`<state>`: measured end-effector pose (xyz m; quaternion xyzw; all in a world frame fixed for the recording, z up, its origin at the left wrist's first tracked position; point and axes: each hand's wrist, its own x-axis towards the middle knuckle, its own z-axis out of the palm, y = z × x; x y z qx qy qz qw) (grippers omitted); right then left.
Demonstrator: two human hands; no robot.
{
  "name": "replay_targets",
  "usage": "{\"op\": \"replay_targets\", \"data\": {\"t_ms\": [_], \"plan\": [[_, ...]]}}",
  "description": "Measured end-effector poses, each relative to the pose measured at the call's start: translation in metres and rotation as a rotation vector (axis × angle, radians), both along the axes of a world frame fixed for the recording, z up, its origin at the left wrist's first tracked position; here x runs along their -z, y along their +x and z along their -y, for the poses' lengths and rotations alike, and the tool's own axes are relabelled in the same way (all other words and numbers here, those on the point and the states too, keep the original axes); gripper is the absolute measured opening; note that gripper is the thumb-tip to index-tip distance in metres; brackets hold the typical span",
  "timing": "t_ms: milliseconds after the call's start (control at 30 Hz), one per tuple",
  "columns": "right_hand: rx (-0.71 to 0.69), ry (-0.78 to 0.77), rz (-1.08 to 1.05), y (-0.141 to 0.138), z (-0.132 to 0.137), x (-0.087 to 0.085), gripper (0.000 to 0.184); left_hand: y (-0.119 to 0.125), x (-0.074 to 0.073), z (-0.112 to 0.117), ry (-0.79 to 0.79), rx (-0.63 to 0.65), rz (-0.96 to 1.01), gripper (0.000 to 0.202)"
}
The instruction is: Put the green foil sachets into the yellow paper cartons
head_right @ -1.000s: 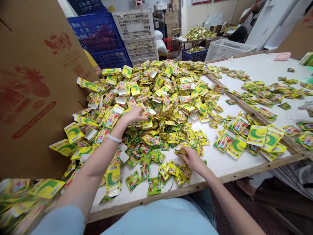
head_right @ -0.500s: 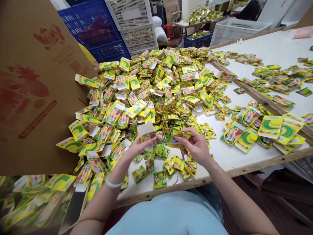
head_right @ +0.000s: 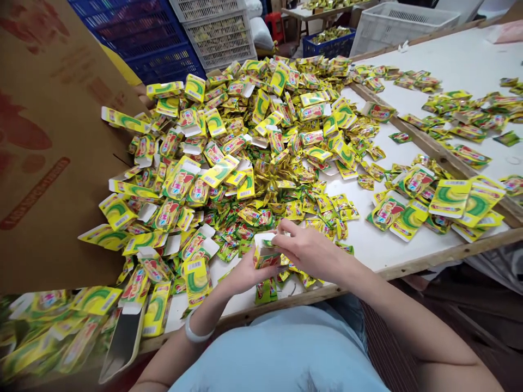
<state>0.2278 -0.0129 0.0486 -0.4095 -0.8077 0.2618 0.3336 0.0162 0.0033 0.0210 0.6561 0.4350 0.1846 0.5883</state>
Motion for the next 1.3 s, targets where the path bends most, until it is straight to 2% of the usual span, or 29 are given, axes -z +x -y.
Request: {"op": "replay_targets", "data": {"t_ms": [100,200,267,300,367,433,533,633,733,800,933,1000,1067,1167,1300], "plan": [[0.122,-0.042,-0.276,-0.001,0.006,0.007,0.015,0.005,0.001,0.001,-0.115,0.022,0.054,0.055],[0.214,-0.267,-0.556,-0.003,0.009,0.017,0.014,0.01,0.0,0.004,-0.2,0.054,0.16,0.053],[0.207,-0.358,-0.62,-0.005,0.008,0.023,0.018,0.013,-0.002,0.006,-0.231,0.066,0.181,0.053],[0.192,-0.34,-0.605,-0.006,0.007,0.025,0.018,0.014,-0.004,0.007,-0.242,0.07,0.172,0.052],[0.163,-0.188,-0.505,-0.008,0.003,0.027,0.013,0.015,-0.007,0.008,-0.261,0.078,0.142,0.049],[0.135,-0.011,-0.383,-0.008,0.001,0.025,0.009,0.015,-0.008,0.009,-0.272,0.079,0.113,0.046],[0.058,0.13,-0.26,-0.005,0.001,0.02,0.011,0.014,-0.007,0.01,-0.275,0.08,0.101,0.039],[-0.044,0.274,-0.17,0.0,0.008,0.017,0.021,0.015,-0.002,0.01,-0.259,0.063,0.153,0.033],[-0.072,0.388,-0.098,0.004,0.018,0.016,0.038,0.014,0.0,0.011,-0.224,0.105,0.193,0.033],[-0.072,0.346,-0.097,0.006,0.025,0.015,0.042,0.012,-0.001,0.012,-0.179,0.157,0.186,0.034],[-0.148,0.029,-0.138,0.009,0.033,0.013,0.036,0.01,-0.01,0.017,0.023,0.205,0.114,0.042],[-0.166,-0.078,-0.137,0.008,0.034,0.014,0.033,0.01,-0.013,0.018,0.104,0.238,0.076,0.042],[-0.157,-0.076,-0.15,0.006,0.033,0.016,0.035,0.009,-0.014,0.018,0.116,0.259,0.051,0.039],[-0.116,-0.042,-0.194,0.001,0.03,0.018,0.044,0.008,-0.012,0.018,0.036,0.24,0.029,0.041],[-0.016,-0.156,-0.159,-0.001,0.026,0.016,0.036,0.006,-0.007,0.022,0.03,0.191,0.001,0.05]]}}
